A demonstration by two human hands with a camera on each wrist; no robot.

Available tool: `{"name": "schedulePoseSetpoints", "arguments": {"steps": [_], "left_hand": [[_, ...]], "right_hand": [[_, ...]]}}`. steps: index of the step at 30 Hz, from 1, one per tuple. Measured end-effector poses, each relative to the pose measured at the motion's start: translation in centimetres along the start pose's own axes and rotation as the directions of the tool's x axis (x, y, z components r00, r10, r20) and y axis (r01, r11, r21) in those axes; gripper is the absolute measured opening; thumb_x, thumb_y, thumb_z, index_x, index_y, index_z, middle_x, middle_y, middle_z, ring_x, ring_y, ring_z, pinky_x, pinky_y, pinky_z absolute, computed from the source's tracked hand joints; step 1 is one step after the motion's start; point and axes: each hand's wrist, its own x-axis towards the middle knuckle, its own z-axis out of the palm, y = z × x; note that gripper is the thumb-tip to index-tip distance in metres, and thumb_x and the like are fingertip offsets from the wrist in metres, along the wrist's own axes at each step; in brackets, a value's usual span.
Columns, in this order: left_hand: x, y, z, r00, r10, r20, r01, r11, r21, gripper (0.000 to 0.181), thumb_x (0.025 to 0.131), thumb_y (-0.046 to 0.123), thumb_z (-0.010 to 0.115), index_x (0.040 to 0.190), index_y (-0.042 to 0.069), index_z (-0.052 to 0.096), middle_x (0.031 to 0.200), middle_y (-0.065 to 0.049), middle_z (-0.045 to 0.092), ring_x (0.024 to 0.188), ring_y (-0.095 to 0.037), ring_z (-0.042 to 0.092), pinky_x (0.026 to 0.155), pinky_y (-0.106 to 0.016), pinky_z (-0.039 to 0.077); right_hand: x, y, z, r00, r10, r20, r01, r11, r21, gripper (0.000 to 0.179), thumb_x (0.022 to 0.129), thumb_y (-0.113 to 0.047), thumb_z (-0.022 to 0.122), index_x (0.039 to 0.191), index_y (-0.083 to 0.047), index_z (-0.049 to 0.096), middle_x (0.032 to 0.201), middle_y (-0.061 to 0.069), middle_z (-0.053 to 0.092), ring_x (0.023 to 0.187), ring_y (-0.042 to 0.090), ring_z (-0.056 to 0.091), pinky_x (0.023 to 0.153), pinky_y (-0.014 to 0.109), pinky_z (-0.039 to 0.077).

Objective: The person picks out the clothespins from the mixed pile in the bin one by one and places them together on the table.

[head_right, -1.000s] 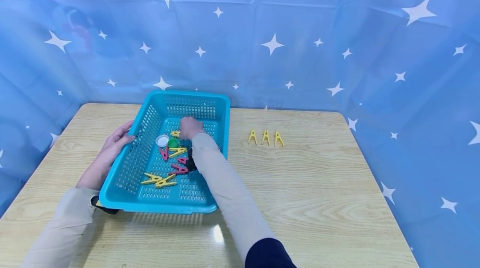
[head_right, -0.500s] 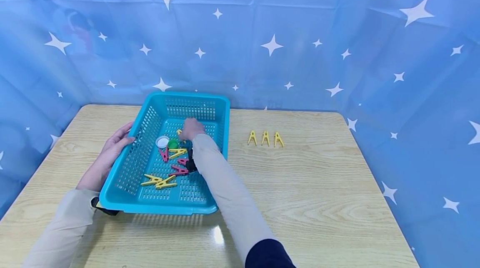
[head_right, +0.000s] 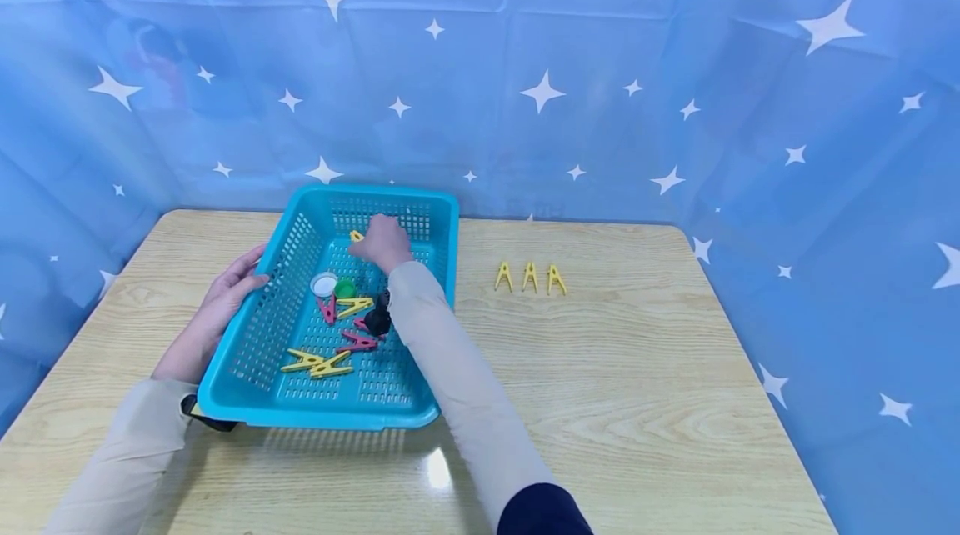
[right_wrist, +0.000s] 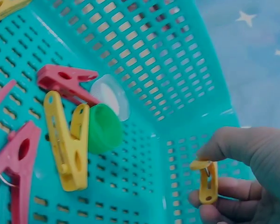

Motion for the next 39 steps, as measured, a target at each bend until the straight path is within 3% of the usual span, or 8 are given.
{"name": "schedulePoseSetpoints", "arguments": {"steps": [14, 21, 31, 39], "left_hand": [[-0.1, 0.2, 0.0, 1.0, -0.004, 0.005, 0.004, 1.0, 0.006, 0.058, 0.098, 0.021, 0.047, 0.15, 0.017, 0.021, 0.147, -0.014, 0.026, 0.127, -0.024, 0.038, 0.079, -0.018, 0.049], [-0.1, 0.4, -0.1, 1.0, -0.02, 0.007, 0.02, 0.999, 0.038, 0.058, 0.099, 0.022, 0.045, 0.151, 0.019, 0.019, 0.149, -0.016, 0.024, 0.132, -0.033, 0.032, 0.091, -0.034, 0.047], [0.0, 0.3, -0.1, 1.0, 0.0, 0.011, 0.0, 1.0, -0.015, 0.06, 0.098, 0.016, 0.046, 0.151, 0.016, 0.018, 0.147, -0.013, 0.026, 0.123, -0.019, 0.039, 0.08, -0.019, 0.048], [0.0, 0.2, -0.1, 1.0, -0.008, 0.009, 0.008, 1.0, 0.003, 0.059, 0.098, 0.02, 0.047, 0.151, 0.018, 0.019, 0.148, -0.015, 0.025, 0.126, -0.025, 0.037, 0.078, -0.019, 0.049]], "right_hand": [[-2.3, -0.6, -2.8, 0.987, -0.08, -0.14, 0.09, 0.993, 0.07, 0.054, 0.085, -0.027, 0.069, 0.052, -0.015, 0.028, 0.049, -0.002, 0.018, 0.039, 0.012, 0.016, 0.041, 0.025, 0.02], [-3.6, -0.7, -4.6, 0.982, -0.097, -0.16, 0.115, 0.987, 0.108, 0.053, 0.085, -0.027, 0.068, 0.055, -0.015, 0.026, 0.052, -0.003, 0.016, 0.043, 0.012, 0.014, 0.043, 0.026, 0.019], [-5.7, 0.0, -6.5, 0.968, -0.085, -0.236, 0.114, 0.987, 0.111, 0.034, 0.084, -0.026, 0.07, 0.076, -0.01, 0.041, 0.066, 0.002, 0.037, 0.055, 0.016, 0.036, 0.054, 0.028, 0.033], [-6.9, 1.6, -7.8, 0.95, -0.109, -0.292, 0.142, 0.985, 0.093, 0.025, 0.084, -0.021, 0.068, 0.081, -0.007, 0.048, 0.072, 0.007, 0.05, 0.06, 0.019, 0.047, 0.055, 0.027, 0.039]]}}
